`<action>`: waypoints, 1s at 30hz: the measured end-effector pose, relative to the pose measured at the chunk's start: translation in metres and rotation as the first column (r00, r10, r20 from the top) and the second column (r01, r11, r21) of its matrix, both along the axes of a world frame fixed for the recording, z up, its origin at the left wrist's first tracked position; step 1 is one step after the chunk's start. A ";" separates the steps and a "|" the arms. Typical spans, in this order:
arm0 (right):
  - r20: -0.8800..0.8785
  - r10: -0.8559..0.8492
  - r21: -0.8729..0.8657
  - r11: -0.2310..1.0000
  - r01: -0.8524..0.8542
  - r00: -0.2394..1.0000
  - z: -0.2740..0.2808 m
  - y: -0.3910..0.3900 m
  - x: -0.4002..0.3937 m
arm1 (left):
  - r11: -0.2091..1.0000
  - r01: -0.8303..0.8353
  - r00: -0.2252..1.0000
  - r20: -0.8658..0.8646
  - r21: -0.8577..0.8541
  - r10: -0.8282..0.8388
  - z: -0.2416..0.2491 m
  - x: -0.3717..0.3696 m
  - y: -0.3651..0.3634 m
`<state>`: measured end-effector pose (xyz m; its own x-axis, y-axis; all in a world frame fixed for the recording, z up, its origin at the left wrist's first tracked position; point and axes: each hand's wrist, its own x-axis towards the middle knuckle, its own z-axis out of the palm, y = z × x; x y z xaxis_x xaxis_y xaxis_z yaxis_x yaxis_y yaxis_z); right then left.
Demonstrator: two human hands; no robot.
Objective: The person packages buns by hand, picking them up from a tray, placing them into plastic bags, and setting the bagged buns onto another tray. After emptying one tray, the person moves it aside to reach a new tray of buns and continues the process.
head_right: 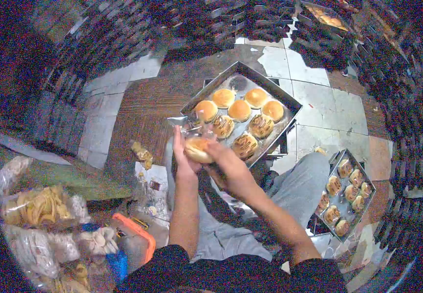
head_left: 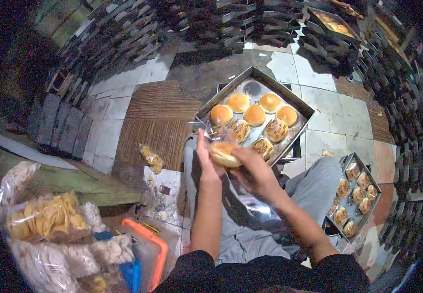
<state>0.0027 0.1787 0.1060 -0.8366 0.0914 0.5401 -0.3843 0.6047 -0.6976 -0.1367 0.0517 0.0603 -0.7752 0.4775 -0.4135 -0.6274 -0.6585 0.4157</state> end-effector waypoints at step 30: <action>0.461 0.652 -0.338 0.756 -0.561 0.602 0.025 -0.014 0.040 | 0.965 -0.097 0.954 -0.253 0.244 0.160 0.029 0.014 -0.053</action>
<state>0.0425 0.1646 0.1310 -0.8619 -0.5064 0.0267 -0.1735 0.2450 -0.9539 -0.1227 -0.0009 0.0896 -0.9030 0.4233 -0.0740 -0.4172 -0.8222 0.3872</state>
